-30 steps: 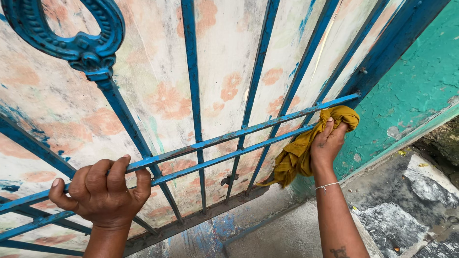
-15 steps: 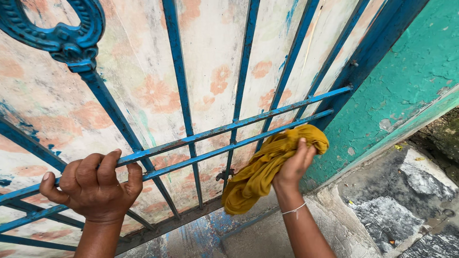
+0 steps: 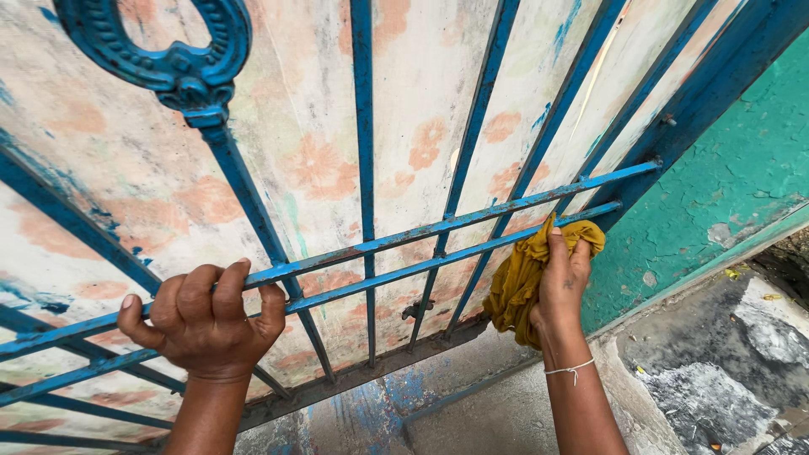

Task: The person wipes the bars and decorative elements of a blue metal gate with a yellow cloth.

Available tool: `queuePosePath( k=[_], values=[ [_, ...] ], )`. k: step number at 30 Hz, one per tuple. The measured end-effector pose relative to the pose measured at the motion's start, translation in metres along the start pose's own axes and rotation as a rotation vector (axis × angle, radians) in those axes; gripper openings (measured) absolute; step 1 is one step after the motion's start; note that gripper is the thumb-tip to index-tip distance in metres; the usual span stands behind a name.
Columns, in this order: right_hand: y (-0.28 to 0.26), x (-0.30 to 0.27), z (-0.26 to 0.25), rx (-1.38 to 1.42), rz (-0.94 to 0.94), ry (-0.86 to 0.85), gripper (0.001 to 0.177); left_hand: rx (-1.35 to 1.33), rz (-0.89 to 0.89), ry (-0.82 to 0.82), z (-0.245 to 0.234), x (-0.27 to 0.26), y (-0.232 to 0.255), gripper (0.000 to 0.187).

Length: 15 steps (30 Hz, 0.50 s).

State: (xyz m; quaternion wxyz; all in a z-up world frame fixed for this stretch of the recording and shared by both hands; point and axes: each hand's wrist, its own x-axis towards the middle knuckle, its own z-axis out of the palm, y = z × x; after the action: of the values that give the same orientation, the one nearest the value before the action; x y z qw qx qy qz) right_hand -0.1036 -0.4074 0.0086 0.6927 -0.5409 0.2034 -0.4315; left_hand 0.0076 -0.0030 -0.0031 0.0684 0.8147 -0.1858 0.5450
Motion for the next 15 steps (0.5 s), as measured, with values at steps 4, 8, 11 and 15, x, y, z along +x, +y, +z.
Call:
queuePosePath(
  k=[4, 8, 11, 15],
  values=[
    [-0.012, -0.056, 0.028, -0.429, 0.083, -0.087, 0.037, 0.001, -0.006, 0.044, -0.009, 0.005, 0.001, 0.028],
    [-0.016, -0.155, 0.064, -0.744, -0.022, -0.623, 0.041, -0.021, -0.025, 0.025, -0.036, 0.015, 0.008, 0.032],
    [-0.043, -0.21, 0.076, -0.705, -0.075, -0.853, 0.033, -0.088, -0.055, -0.073, -0.069, 0.025, 0.014, 0.039],
    [-0.089, -0.241, 0.091, -0.732, -0.393, -0.876, 0.029, -0.285, -0.073, -0.156, -0.125, 0.019, 0.012, 0.051]
  ],
)
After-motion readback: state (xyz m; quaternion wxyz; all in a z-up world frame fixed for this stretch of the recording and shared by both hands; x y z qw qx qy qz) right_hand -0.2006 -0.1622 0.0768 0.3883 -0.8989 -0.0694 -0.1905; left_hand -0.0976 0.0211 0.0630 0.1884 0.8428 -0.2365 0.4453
